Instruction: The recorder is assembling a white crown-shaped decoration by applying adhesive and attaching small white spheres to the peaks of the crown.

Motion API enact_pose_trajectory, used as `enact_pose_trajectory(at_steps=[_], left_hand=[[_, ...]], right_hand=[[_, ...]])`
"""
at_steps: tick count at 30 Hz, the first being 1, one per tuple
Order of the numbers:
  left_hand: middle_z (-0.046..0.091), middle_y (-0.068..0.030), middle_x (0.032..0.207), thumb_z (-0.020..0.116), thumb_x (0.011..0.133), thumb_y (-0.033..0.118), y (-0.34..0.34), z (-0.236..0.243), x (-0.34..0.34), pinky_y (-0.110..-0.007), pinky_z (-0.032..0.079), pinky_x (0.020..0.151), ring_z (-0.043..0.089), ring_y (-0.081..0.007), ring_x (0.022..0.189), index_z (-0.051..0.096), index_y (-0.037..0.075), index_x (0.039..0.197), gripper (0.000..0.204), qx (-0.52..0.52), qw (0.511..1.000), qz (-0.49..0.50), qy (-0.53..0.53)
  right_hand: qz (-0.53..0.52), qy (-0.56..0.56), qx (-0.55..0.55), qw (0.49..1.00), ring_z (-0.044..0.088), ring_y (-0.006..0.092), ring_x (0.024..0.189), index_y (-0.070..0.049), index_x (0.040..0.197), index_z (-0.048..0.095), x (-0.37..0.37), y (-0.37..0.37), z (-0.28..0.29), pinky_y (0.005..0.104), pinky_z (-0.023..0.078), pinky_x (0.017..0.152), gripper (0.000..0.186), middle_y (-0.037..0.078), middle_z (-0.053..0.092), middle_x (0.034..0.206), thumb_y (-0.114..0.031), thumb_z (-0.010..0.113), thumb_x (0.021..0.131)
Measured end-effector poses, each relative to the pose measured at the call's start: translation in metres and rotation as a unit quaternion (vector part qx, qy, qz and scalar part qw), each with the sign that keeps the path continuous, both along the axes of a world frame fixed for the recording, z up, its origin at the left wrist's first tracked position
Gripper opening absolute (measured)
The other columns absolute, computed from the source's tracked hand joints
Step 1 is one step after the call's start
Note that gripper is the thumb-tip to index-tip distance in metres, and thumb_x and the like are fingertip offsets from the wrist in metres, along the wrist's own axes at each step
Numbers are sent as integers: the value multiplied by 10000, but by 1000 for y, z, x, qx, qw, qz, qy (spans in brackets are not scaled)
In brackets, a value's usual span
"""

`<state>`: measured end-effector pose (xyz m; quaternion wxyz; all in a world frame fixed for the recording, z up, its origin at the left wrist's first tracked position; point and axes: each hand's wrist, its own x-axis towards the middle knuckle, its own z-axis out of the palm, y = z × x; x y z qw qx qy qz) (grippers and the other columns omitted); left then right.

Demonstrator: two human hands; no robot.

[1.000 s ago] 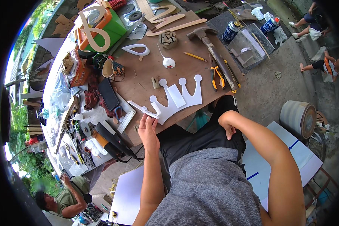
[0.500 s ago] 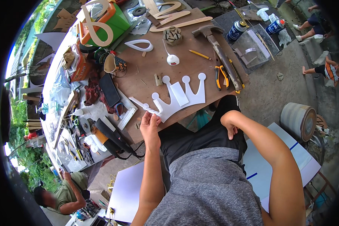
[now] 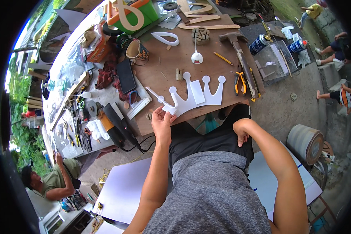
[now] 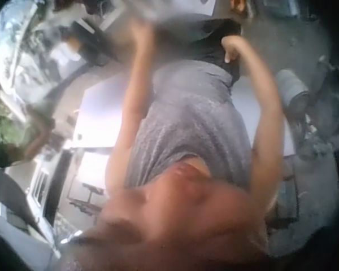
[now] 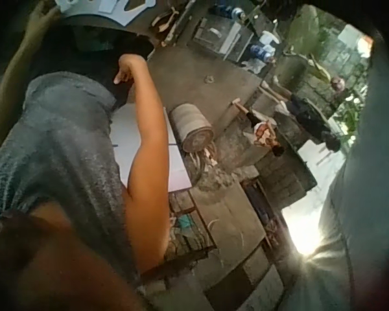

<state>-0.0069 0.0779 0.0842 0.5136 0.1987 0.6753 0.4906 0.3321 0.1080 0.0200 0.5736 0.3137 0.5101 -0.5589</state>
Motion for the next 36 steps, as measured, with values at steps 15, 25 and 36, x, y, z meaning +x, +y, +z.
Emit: enact_pose_trajectory(at_steps=[15,25,36], left_hand=[[701,-117,924,658,946,-10,-44,35,-22,-311,599,652,694,-155,753,599,-29,1230,291,82,959,26,270],[694,-78,928,648,953,53,-28,-12,-121,-284,560,708,664,-129,780,634,-36,1203,266,19,945,23,326],[692,-103,950,626,973,45,-33,-15,-110,-320,577,719,674,-169,792,616,-39,1218,259,9,969,112,220]], right_hand=[[14,23,49,998,786,263,887,52,935,804,1,-2,16,370,634,804,447,147,804,932,-326,955,751],[7,36,75,997,786,257,842,46,912,806,-4,-4,28,363,633,770,413,141,803,897,-302,956,749],[-4,29,93,995,790,255,861,37,891,806,1,-10,33,358,631,780,410,138,805,901,-310,961,737]])
